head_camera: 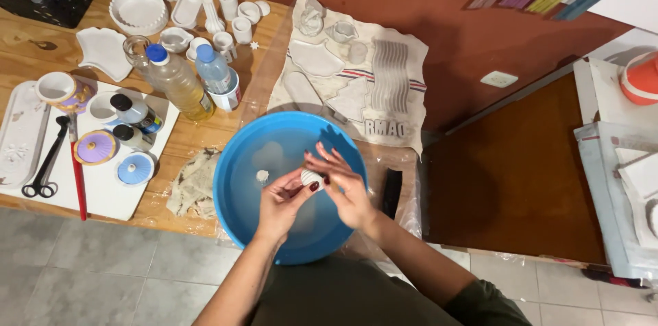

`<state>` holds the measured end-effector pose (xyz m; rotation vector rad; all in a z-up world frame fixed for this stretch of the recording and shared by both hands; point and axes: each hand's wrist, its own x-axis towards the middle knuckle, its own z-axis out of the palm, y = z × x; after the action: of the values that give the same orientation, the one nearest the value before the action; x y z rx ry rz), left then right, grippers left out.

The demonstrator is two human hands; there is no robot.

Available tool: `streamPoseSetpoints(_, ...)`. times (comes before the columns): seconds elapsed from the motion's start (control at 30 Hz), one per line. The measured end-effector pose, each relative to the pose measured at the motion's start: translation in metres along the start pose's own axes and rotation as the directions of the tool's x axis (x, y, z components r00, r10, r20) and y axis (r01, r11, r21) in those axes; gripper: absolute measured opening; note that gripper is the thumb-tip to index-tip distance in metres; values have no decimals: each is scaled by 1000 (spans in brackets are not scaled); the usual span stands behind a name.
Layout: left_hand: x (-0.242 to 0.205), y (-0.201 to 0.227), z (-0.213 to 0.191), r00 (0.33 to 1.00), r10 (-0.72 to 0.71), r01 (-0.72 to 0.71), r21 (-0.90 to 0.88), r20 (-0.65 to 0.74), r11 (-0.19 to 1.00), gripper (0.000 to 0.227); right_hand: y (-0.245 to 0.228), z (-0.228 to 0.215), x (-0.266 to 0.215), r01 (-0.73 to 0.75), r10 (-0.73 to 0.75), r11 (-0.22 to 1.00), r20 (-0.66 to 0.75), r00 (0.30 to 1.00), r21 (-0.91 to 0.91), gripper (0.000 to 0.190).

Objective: The person is sanding and smoothing small ceramic or plaster objects using a sanding sponge in a bowl of water.

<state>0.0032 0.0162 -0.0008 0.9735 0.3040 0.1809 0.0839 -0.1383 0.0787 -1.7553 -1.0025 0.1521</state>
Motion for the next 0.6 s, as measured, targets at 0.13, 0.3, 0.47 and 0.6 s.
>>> streamPoseSetpoints(0.13,-4,4,3,1000,-19,19,15,-12,1000,43,4,-1,0,-20,20,1000,1,1000,4,38)
streamPoseSetpoints(0.3,-5,11,6,999,-32,33,24,-14,999,44,5,-1,-1,-36,35,999,13,999,18,39)
streamPoseSetpoints(0.47,-6,11,4,999,-46,47,44,-22,998,44,4,-1,-3,-1,0,1000,32,999,27,39)
streamPoseSetpoints(0.6,2,10,2,999,-33,33,22,2,999,43,7,-2,1,-12,11,1000,13,1000,17,38)
